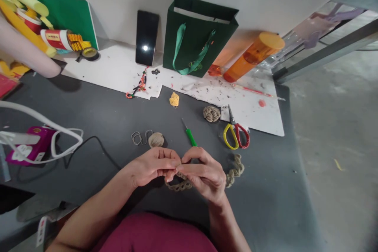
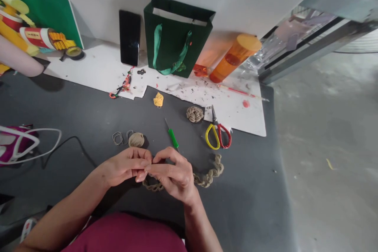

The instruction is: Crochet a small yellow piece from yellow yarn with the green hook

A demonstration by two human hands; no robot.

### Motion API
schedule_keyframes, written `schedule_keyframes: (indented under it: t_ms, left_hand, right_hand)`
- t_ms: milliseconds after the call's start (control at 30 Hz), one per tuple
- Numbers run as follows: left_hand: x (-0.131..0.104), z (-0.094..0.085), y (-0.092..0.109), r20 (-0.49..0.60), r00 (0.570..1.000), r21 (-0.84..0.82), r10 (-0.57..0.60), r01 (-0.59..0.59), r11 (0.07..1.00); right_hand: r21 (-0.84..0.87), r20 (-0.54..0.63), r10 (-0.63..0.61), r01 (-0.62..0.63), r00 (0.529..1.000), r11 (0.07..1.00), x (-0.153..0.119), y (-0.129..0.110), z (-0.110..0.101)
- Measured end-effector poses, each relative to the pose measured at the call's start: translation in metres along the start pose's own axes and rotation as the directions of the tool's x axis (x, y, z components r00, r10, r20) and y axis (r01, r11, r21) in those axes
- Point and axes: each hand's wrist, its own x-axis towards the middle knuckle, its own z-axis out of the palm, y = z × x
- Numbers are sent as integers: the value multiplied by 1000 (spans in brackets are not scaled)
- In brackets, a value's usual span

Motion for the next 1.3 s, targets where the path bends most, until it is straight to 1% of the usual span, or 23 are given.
schedule_keyframes:
  t_ms: [67, 167, 267, 367, 500, 733, 833, 933, 1000, 1067, 1167, 1300]
  left_hand:
    - [0, 3, 0, -28, 999, 0, 34, -34, 999]
    - [0, 5, -2, -82, 992, 18, 98, -97, 995]
    - [0, 7, -3, -125, 976, 80, 179, -170, 982]
    - [1, 7, -3, -143, 964, 109, 223, -209, 972]
    - [1, 7, -2, -176, 955, 114, 240, -223, 968]
    - [1, 9, -2, -217, 935, 161, 281, -249, 955]
    - [0, 9, -2, -232, 928, 187, 291, -251, 950]
    - [0, 9, -1, -221, 930, 195, 293, -252, 948]
    - [-1, 8, 0, -212, 932, 199, 296, -255, 946]
    - [-1, 8, 0, -203, 933, 205, 297, -257, 945]
    - [-2, 10, 2, -203, 934, 237, 295, -245, 940]
    - [-4, 13, 5, -243, 924, 296, 295, -219, 930]
  right_hand:
    - [36, -60, 50, -47, 997, 998, -1, 1, 3]
    - [73, -132, 169, -161, 977, 984, -3, 3, 7]
    - [65, -140, 245, -238, 959, 969, -2, 3, 9]
    - [65, -128, 270, -263, 954, 962, 0, 3, 9]
    - [76, -119, 296, -288, 948, 955, 0, 3, 9]
    - [98, -148, 345, -334, 927, 938, 0, 1, 12]
    - [175, -135, 421, -396, 897, 901, 1, -1, 12]
    - [295, -89, 511, -467, 855, 833, 1, -1, 11]
    - [366, -67, 551, -493, 832, 789, 2, -1, 11]
    - [403, -63, 570, -501, 819, 766, 3, 0, 11]
    - [390, -78, 562, -493, 824, 778, 4, -1, 13]
    - [342, -124, 539, -474, 833, 811, 4, -4, 14]
